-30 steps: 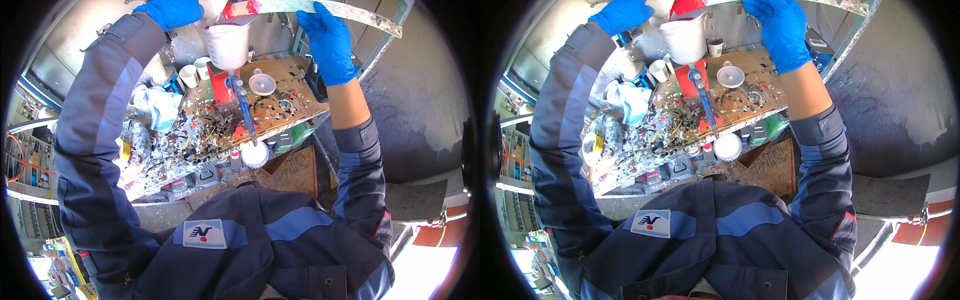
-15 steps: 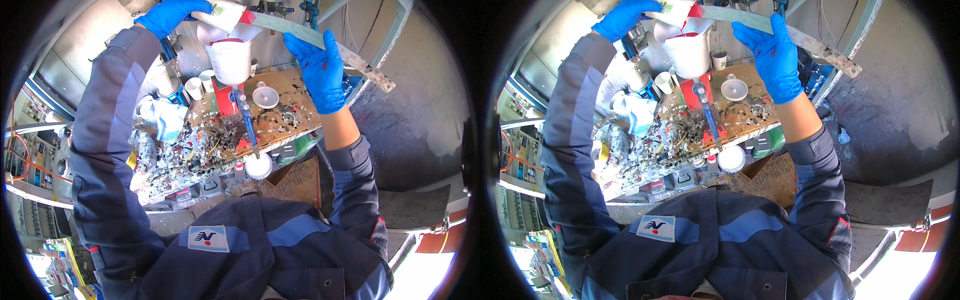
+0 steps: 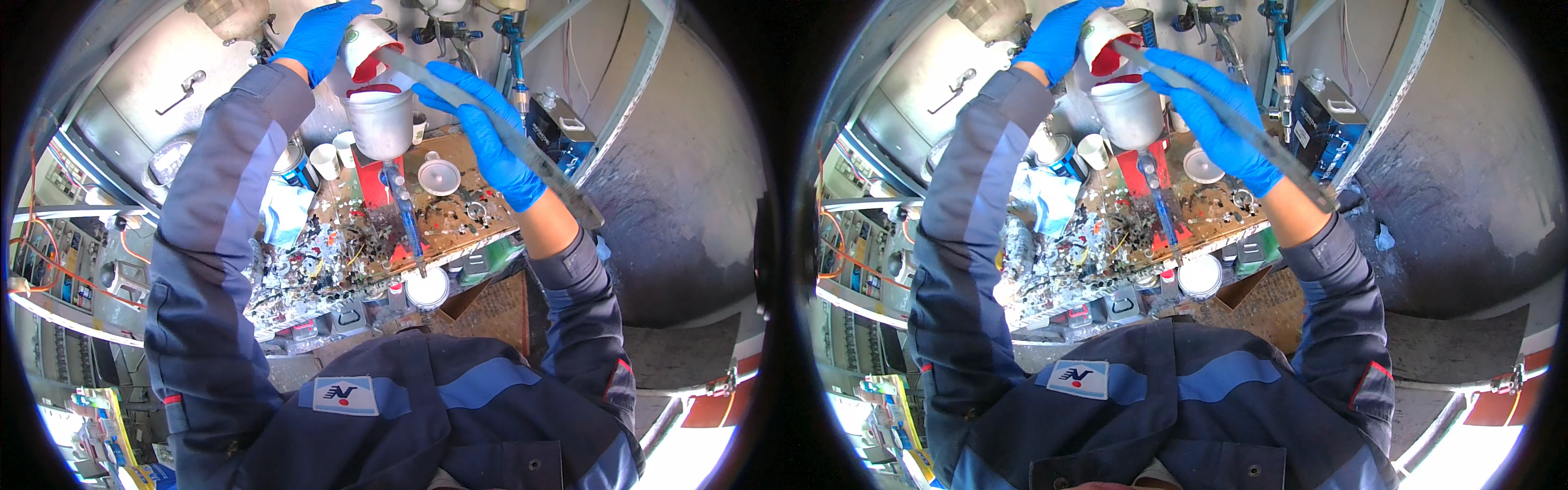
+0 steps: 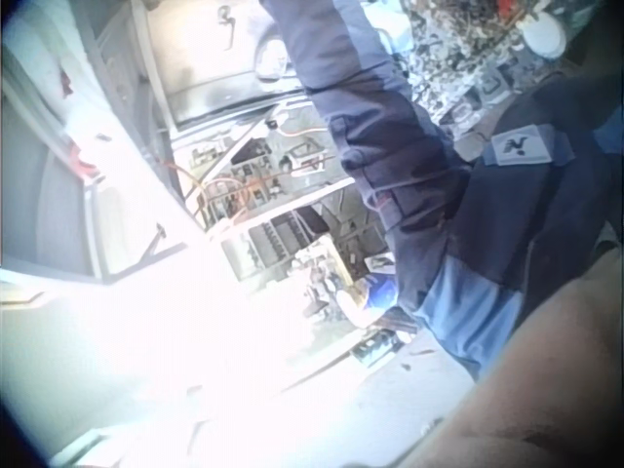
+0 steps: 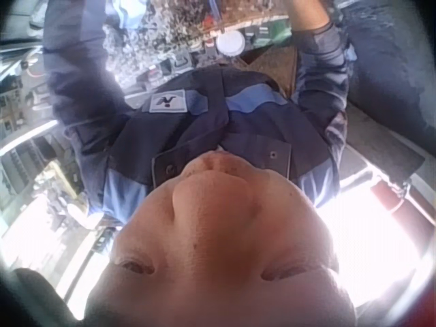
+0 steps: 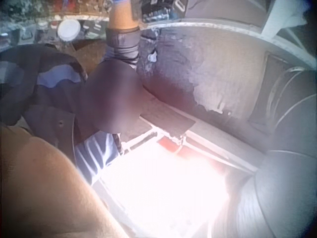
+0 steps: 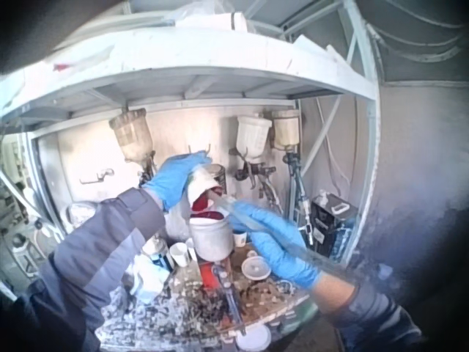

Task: The person pours a white liquid from a can into a small cup, then uses a yellow measuring tape to measure a distance. They handle a black pouch and a spray gun, then wipe a metal strip with a cloth. The person stirs red paint in a cup with a stick and pours it into a spray gun container.

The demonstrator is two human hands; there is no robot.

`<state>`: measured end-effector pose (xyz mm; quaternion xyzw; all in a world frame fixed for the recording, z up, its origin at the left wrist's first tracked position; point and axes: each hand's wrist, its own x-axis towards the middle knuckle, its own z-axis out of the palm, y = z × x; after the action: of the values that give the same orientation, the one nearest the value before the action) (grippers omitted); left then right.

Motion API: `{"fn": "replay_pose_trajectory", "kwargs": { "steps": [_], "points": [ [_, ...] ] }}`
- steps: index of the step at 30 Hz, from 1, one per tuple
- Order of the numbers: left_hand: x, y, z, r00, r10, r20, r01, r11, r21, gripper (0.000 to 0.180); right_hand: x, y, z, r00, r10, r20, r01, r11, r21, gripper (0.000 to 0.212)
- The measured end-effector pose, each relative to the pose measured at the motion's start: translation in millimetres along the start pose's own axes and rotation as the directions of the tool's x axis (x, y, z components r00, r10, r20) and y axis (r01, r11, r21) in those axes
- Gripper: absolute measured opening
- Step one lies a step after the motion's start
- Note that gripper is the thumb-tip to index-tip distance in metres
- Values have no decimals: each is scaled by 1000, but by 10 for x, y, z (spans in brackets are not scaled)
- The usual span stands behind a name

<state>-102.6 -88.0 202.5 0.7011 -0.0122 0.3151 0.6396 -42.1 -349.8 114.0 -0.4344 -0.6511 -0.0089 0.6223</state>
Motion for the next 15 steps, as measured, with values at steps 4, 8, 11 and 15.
{"fn": "replay_pose_trajectory", "kwargs": {
  "steps": [4,8,11,15],
  "points": [
    [36,-147,-200,947,253,198,-315,611,726,31,36,49,-145,955,-227,192,297,724,-623,48],
    [148,-204,-267,989,-105,100,124,970,-208,35,-39,206,-125,944,-284,168,320,660,-680,37],
    [148,-194,-278,983,-72,166,138,891,-432,50,-195,278,113,989,-139,-46,101,876,-471,34],
    [100,-203,-236,979,-182,89,200,792,-576,41,-217,269,205,989,-143,-31,115,896,-429,34]
  ]
}}
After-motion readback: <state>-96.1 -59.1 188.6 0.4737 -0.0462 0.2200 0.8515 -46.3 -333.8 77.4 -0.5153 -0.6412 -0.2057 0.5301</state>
